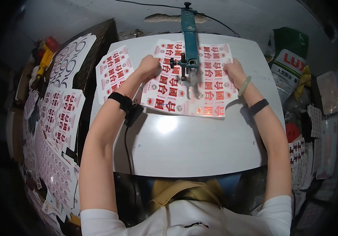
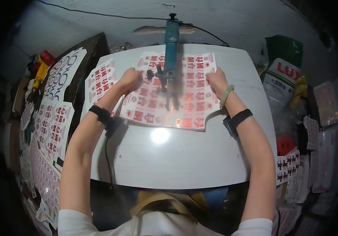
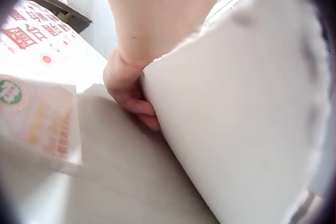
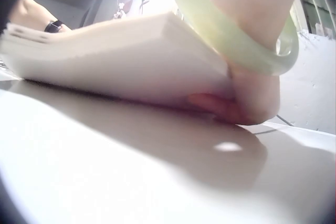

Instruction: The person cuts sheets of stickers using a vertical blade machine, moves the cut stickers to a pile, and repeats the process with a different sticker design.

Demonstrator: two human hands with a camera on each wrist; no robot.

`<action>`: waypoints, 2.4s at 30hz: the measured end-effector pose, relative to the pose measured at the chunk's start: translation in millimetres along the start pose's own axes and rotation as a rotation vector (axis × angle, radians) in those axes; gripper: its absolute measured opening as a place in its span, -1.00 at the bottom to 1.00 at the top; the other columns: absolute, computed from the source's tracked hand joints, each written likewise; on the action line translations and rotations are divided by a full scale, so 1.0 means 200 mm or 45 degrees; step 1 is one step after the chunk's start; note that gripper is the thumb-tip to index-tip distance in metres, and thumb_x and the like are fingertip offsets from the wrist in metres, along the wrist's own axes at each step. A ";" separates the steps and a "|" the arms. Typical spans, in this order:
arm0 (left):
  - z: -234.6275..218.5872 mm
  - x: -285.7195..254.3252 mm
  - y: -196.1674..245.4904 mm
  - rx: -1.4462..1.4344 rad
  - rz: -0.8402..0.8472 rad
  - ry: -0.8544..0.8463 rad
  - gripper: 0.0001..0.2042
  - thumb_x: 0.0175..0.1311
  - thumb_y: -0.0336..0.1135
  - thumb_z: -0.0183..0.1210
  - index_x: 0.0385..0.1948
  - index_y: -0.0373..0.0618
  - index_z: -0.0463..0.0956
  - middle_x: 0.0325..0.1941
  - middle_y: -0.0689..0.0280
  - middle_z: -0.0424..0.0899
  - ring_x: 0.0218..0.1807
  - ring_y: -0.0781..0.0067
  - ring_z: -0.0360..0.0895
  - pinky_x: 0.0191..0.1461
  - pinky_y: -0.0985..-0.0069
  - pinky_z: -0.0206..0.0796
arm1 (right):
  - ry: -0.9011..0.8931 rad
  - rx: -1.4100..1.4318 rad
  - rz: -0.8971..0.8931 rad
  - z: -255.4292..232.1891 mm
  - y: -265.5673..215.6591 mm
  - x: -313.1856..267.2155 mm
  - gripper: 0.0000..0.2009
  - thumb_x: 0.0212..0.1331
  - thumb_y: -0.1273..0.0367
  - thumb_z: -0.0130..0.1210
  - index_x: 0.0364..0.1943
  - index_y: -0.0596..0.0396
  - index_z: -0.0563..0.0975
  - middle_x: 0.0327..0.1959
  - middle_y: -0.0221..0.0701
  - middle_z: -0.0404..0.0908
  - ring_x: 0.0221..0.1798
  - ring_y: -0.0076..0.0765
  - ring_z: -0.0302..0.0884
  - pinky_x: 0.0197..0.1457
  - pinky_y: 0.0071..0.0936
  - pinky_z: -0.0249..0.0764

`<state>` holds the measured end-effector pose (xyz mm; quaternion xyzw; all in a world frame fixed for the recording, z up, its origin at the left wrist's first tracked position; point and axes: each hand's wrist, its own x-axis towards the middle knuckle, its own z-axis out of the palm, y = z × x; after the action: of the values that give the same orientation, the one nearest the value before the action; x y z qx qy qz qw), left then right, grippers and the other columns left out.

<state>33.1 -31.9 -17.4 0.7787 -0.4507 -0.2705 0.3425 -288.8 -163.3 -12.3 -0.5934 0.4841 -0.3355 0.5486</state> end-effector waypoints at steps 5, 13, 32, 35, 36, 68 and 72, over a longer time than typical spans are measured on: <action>-0.01 0.01 0.02 -0.034 -0.064 -0.057 -0.72 0.13 -0.39 -0.11 -0.32 -0.53 0.43 -0.45 -0.02 0.54 -0.56 0.20 0.51 -0.58 0.26 0.31 | 0.008 0.026 -0.039 0.01 0.02 0.04 -0.77 -0.06 0.56 -0.05 -0.24 0.31 0.42 -0.48 -0.35 0.46 -0.59 -0.50 0.28 -0.55 -0.48 0.21; -0.03 0.09 0.08 0.286 0.179 -0.200 -0.71 0.10 -0.40 -0.09 -0.39 -0.58 0.45 -0.50 -0.04 0.56 -0.54 0.16 0.54 -0.52 0.24 0.34 | 0.037 0.062 -0.075 0.01 -0.02 0.02 -0.82 -0.06 0.56 -0.06 -0.32 0.32 0.47 -0.51 -0.35 0.49 -0.58 -0.50 0.32 -0.55 -0.47 0.21; 0.04 0.29 0.05 0.120 0.173 -0.086 -0.78 0.04 -0.40 0.01 -0.57 -0.46 0.49 -0.55 0.00 0.55 -0.52 0.20 0.52 -0.45 0.30 0.36 | 0.072 0.057 -0.069 -0.04 0.04 0.13 -0.71 -0.05 0.56 -0.06 -0.18 0.40 0.48 -0.32 -0.19 0.59 -0.33 -0.31 0.53 -0.23 -0.39 0.42; 0.06 0.30 0.07 0.018 0.143 -0.027 -0.77 0.05 -0.41 -0.01 -0.51 -0.49 0.45 -0.61 0.07 0.52 -0.59 0.27 0.48 -0.54 0.31 0.29 | 0.051 0.071 -0.062 -0.05 0.03 0.13 -0.71 -0.04 0.56 -0.06 -0.18 0.40 0.49 -0.33 -0.20 0.59 -0.33 -0.31 0.54 -0.24 -0.38 0.43; 0.06 0.30 0.07 0.016 0.143 -0.024 -0.77 0.05 -0.41 -0.01 -0.51 -0.49 0.45 -0.61 0.07 0.52 -0.59 0.27 0.48 -0.54 0.31 0.29 | 0.050 0.070 -0.064 -0.05 0.02 0.13 -0.71 -0.04 0.56 -0.06 -0.18 0.40 0.49 -0.33 -0.20 0.59 -0.33 -0.31 0.54 -0.24 -0.38 0.43; 0.05 0.53 0.03 -0.092 0.112 0.002 -0.69 0.21 -0.32 -0.04 -0.27 -0.50 0.46 -0.39 0.07 0.58 -0.44 0.32 0.54 -0.40 0.39 0.37 | 0.012 0.171 -0.023 -0.01 -0.02 0.47 -0.70 -0.04 0.58 -0.05 -0.15 0.33 0.49 -0.36 -0.24 0.56 -0.41 -0.31 0.47 -0.28 -0.37 0.43; -0.01 0.63 0.05 0.007 0.239 0.040 -0.64 0.27 -0.28 -0.02 -0.16 -0.52 0.45 -0.36 0.05 0.62 -0.46 0.32 0.55 -0.39 0.41 0.39 | -0.142 0.169 -0.081 -0.05 0.01 0.69 -0.64 -0.06 0.61 -0.06 -0.08 0.34 0.48 -0.26 -0.22 0.60 -0.34 -0.28 0.54 -0.22 -0.32 0.49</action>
<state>86.6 -147.4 -21.8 0.7381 -0.5171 -0.2237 0.3713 -256.2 -296.1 -31.7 -0.5886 0.4103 -0.3505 0.6020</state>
